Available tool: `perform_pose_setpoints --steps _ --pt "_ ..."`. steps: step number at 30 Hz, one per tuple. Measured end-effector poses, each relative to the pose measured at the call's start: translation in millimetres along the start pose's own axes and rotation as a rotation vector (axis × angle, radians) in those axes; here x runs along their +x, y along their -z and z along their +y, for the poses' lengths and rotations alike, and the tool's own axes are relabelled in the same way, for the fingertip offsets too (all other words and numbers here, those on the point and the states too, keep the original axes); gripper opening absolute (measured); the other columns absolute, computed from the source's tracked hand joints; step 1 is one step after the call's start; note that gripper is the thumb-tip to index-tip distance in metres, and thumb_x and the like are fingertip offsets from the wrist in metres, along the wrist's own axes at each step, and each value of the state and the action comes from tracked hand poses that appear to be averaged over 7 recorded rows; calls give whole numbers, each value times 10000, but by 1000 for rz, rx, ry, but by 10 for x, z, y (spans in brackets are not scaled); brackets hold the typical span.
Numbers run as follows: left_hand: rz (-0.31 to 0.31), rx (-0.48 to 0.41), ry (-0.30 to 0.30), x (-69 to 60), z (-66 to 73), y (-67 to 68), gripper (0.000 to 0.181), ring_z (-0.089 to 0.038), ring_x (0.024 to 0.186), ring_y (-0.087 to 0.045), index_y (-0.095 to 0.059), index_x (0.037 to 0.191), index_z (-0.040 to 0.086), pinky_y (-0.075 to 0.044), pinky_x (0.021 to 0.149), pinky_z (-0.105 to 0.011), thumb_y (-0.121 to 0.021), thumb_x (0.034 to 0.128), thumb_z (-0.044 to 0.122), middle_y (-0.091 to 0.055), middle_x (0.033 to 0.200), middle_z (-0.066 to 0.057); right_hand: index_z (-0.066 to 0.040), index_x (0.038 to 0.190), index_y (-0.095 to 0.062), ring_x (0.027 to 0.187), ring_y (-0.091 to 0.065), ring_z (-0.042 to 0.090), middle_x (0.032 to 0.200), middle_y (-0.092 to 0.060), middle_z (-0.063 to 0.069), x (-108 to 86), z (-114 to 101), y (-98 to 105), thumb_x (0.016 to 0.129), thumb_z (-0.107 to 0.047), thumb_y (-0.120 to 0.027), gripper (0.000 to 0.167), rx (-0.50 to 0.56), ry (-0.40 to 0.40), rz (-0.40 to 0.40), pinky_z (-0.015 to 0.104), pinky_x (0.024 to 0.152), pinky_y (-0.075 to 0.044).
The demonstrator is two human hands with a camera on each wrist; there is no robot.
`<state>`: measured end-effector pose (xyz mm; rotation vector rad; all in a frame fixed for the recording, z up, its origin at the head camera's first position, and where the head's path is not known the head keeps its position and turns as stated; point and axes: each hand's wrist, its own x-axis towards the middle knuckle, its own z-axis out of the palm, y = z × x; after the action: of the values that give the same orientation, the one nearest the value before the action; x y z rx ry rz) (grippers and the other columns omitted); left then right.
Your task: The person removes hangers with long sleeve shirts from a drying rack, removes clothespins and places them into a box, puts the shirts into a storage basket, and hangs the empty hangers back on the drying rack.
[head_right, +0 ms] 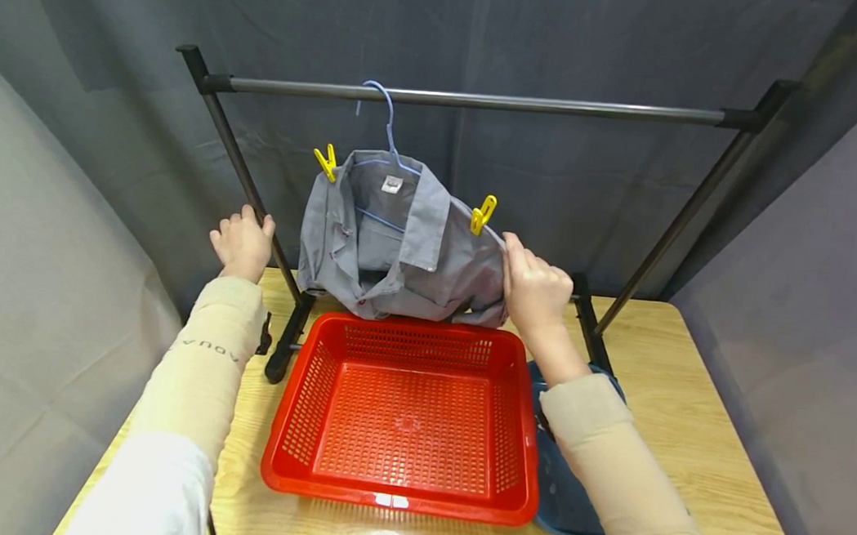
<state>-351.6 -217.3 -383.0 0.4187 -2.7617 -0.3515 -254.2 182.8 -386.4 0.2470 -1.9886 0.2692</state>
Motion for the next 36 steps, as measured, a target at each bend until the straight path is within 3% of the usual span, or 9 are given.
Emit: perform_pose_setpoints --steps 23,30,36 --pt "6 -8 20 7 -44 -84 425 -382 1064 -452 -468 1182 14 -324 870 -498 -382 955 363 -542 1136 -220 -54 965 -643 472 -530 335 804 -682 152 33 18 36 930 -194 -521 189 73 -108 50 382 346 -288" --pt "-33 -12 42 -58 -121 -139 435 -382 1063 -449 -459 1202 15 -321 872 -495 -373 961 367 -539 1144 -218 -40 950 -647 493 -545 343 820 -684 149 17 39 -5 923 -188 -532 190 107 -124 72 395 359 -293" --pt "-102 -8 47 -28 -173 -238 440 -379 1070 -446 -455 1205 17 -318 871 -491 -372 960 372 -538 1150 -216 -18 938 -646 540 -572 352 845 -682 157 8 29 8 921 -205 -541 214 121 -155 42 405 365 -307"
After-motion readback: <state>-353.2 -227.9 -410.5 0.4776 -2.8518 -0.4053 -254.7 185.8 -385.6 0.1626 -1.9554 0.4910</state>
